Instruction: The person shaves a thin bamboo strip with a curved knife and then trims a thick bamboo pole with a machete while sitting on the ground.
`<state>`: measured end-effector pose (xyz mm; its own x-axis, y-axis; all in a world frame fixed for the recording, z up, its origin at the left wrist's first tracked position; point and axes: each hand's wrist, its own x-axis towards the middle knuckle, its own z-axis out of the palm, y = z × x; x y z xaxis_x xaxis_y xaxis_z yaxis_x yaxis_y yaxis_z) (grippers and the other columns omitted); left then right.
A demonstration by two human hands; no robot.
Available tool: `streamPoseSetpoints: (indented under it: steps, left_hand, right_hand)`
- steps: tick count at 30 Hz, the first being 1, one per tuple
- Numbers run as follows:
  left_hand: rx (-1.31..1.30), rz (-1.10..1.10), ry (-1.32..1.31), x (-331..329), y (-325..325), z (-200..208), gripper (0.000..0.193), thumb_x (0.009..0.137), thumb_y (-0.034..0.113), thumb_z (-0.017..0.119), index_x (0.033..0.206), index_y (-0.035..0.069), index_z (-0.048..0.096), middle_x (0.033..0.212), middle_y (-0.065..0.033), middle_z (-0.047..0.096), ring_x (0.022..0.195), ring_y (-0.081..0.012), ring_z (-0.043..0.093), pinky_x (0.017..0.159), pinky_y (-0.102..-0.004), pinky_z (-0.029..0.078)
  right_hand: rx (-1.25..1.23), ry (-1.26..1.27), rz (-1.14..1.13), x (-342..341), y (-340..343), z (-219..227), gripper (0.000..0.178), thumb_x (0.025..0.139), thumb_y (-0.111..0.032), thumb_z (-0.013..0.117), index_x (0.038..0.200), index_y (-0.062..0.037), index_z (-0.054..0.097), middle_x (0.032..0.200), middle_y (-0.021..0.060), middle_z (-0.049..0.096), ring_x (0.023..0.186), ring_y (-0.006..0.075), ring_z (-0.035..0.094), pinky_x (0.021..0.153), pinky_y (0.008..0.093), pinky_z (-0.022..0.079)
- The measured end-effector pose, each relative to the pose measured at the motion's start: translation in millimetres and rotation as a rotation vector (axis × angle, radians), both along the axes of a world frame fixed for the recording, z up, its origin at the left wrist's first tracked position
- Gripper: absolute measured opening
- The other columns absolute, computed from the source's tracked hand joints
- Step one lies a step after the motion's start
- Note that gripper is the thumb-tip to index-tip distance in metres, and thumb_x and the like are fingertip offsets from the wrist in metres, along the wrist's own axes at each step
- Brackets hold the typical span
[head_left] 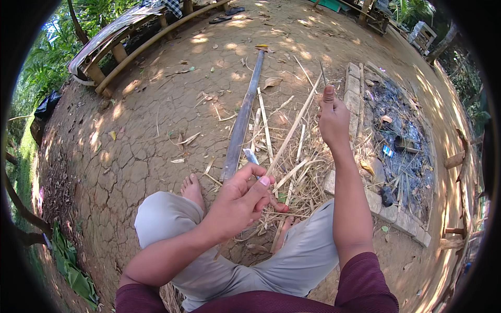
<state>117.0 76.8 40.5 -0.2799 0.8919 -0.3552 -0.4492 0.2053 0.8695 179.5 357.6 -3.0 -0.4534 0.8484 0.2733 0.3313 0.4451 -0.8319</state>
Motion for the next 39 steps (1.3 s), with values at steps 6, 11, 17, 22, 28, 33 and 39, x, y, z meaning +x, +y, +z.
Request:
streamPoseSetpoints:
  steps: [6,11,17,22,28,33,39]
  left_hand:
    - [0.015,0.086,0.081,-10.1,-1.4,4.0,0.029,0.106,0.021,0.043,0.124,0.003,0.057,0.075,-0.0023,0.056,0.049,-0.0033,0.039,0.043,-0.0192,0.029]
    - [0.065,0.137,0.078,-14.6,-0.9,0.3,0.025,0.105,0.018,0.046,0.122,0.0,0.054,0.082,-0.0056,0.061,0.052,-0.0031,0.04,0.045,-0.0182,0.03]
    - [0.058,0.098,0.14,-11.6,3.7,0.9,0.022,0.106,0.019,0.045,0.118,0.001,0.049,0.087,-0.0082,0.063,0.052,-0.0042,0.041,0.045,-0.0193,0.032]
    - [-0.038,0.072,0.079,-4.4,2.1,6.9,0.022,0.107,0.022,0.041,0.114,0.003,0.05,0.082,-0.0047,0.059,0.052,-0.0039,0.039,0.044,-0.0188,0.03]
    - [-0.04,0.106,0.072,-11.7,-3.3,0.6,0.023,0.108,0.026,0.041,0.109,0.007,0.055,0.072,0.0028,0.046,0.052,-0.0019,0.031,0.045,-0.0178,0.023]
    - [0.014,0.191,0.049,-15.1,1.5,4.3,0.025,0.107,0.03,0.043,0.101,0.008,0.054,0.07,0.0046,0.042,0.052,-0.0019,0.029,0.045,-0.0189,0.021]
    - [-0.074,0.343,0.025,-17.1,-3.0,-1.5,0.034,0.106,0.032,0.045,0.079,0.012,0.047,0.065,0.0066,0.036,0.051,-0.0033,0.026,0.045,-0.0226,0.018]
  right_hand:
    - [0.017,0.037,0.092,0.9,-16.0,5.9,0.075,0.099,-0.067,0.035,0.063,-0.0017,0.045,0.053,0.0013,0.038,0.053,0.0145,0.035,0.051,0.0357,0.028]
    - [-0.536,0.241,0.361,-4.2,-49.2,19.9,0.062,0.099,-0.062,0.044,0.085,-0.0042,0.062,0.058,-0.006,0.037,0.047,0.0029,0.033,0.041,0.0219,0.024]
    - [-0.699,0.267,0.543,-6.7,-84.8,33.8,0.029,0.097,-0.03,0.066,0.102,-0.0011,0.068,0.056,-0.0097,0.037,0.044,0.002,0.033,0.04,0.0206,0.024]
    - [-0.687,0.371,0.449,-2.2,-74.6,36.1,0.03,0.097,-0.032,0.065,0.101,-0.002,0.068,0.056,-0.0099,0.036,0.045,0.0015,0.032,0.041,0.0205,0.024]
    - [-0.56,0.277,0.356,-1.3,-67.6,37.8,0.033,0.099,-0.036,0.061,0.099,-0.0033,0.068,0.057,-0.0095,0.036,0.047,0.0015,0.033,0.042,0.0226,0.026]
    - [-0.007,0.001,0.561,-2.2,-97.3,21.8,0.053,0.096,-0.055,0.057,0.09,-0.0024,0.067,0.06,0.0062,0.054,0.057,0.0195,0.059,0.051,0.0366,0.043]
    - [0.22,-0.087,0.734,-7.1,-136.9,13.8,0.051,0.097,-0.051,0.054,0.078,-0.0036,0.056,0.063,0.017,0.059,0.06,0.0372,0.062,0.053,0.046,0.047]
